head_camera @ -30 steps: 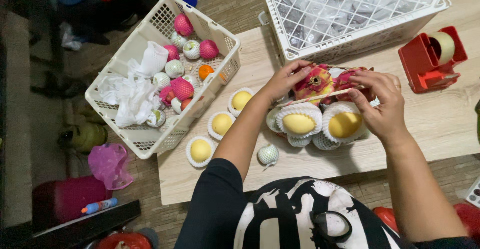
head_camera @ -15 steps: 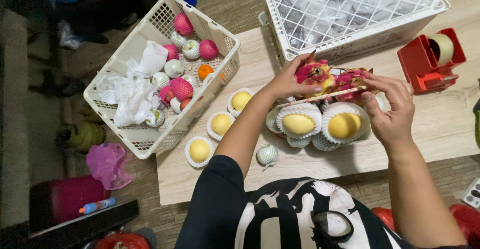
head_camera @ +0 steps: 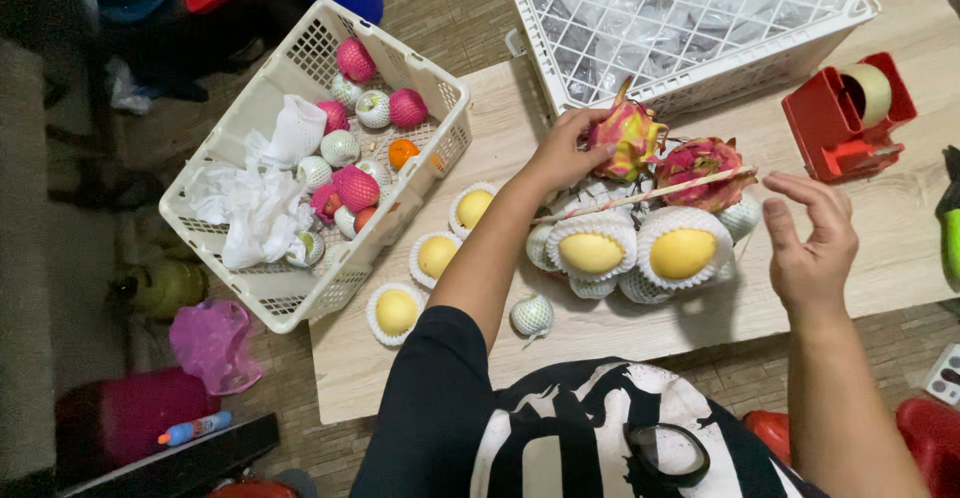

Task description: The person picks up dragon fruits and other items from a basket and a table, placing them into a larger fruit basket, then uses a tape dispenser to secure the arrangement.

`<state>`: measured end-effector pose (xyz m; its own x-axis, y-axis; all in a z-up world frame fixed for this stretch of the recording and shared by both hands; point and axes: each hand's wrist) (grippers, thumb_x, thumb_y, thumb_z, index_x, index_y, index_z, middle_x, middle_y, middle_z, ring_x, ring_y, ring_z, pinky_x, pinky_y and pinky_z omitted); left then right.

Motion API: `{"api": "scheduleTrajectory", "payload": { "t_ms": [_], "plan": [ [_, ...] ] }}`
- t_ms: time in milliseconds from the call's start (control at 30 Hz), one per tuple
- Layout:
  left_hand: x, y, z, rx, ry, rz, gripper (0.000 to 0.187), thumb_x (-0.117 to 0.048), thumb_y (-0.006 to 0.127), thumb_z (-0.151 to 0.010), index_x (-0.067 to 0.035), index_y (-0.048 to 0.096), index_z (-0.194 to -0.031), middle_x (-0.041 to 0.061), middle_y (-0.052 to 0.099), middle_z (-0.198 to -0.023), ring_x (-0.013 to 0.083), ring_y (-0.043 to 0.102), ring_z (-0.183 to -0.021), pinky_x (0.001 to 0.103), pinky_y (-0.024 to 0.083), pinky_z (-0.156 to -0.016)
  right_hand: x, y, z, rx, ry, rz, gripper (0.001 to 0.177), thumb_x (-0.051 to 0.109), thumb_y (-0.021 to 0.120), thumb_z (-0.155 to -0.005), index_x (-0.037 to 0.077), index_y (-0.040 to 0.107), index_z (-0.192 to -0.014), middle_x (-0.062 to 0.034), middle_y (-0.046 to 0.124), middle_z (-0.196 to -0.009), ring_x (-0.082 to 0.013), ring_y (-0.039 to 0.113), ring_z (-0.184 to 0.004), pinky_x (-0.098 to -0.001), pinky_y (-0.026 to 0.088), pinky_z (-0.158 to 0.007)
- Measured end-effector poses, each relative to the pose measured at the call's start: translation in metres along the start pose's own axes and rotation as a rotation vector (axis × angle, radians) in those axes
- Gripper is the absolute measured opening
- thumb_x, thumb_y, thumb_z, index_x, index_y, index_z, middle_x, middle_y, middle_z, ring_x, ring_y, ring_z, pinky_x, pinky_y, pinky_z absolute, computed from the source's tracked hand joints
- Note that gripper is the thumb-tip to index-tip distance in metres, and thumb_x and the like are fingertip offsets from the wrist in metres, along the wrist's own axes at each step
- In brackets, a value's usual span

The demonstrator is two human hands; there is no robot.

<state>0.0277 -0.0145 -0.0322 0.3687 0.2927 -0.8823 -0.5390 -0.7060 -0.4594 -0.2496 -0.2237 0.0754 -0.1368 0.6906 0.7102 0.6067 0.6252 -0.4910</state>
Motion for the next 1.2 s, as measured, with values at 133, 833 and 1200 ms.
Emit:
{"api": "scheduleTrajectory", "payload": {
  "t_ms": [133, 833, 1200],
  "plan": [
    [-0.002, -0.006, 0.009, 0.007, -0.044, -0.037, 0.06, -0.04, 0.078, -0.086, -0.026, 0.06, -0.141, 0.02, 0.046, -0.15, 0.0318, 0.044, -0.144, 0.039, 0.031, -0.121, -0.038, -0.007, 0.021, -0.136, 0.129, -0.142, 0.026, 0.014, 0.057, -0.124, -0.009, 0.064, -0.135, -0.0226, 0.06, -0.131, -0.0298, 0.057, -0.123, -0.0381, 0.045, -0.109],
    [-0.249, 0.213, 0.1, 0.296, -0.091, 0.72, 0.042, -0.028, 0.07, -0.097, -0.02, 0.061, -0.137, -0.004, 0.065, -0.136, 0.0058, 0.059, -0.121, 0.021, 0.05, -0.092, -0.285, -0.078, -0.001, -0.274, 0.416, -0.125, 0.018, 0.009, 0.069, -0.113, 0.003, 0.062, -0.128, -0.0121, 0.068, -0.124, -0.0187, 0.063, -0.114, -0.0311, 0.05, -0.103],
    [-0.107, 0.457, -0.083, -0.037, -0.889, 1.269, 0.077, -0.067, 0.028, -0.109, -0.009, 0.036, -0.158, 0.016, 0.044, -0.146, 0.0293, 0.045, -0.129, 0.046, 0.051, -0.101, -0.416, -0.074, -0.042, 0.276, 0.59, 0.246, 0.029, 0.054, 0.075, -0.103, 0.03, 0.078, -0.117, -0.0094, 0.069, -0.117, -0.0352, 0.07, -0.103, -0.0444, 0.055, -0.093]
  ]
}}
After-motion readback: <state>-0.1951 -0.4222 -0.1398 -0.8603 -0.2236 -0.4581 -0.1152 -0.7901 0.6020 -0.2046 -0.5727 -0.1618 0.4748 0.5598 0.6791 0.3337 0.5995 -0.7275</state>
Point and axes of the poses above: each hand's wrist, its own z-axis away from the middle knuckle, its own y-axis out of the palm, x = y × z
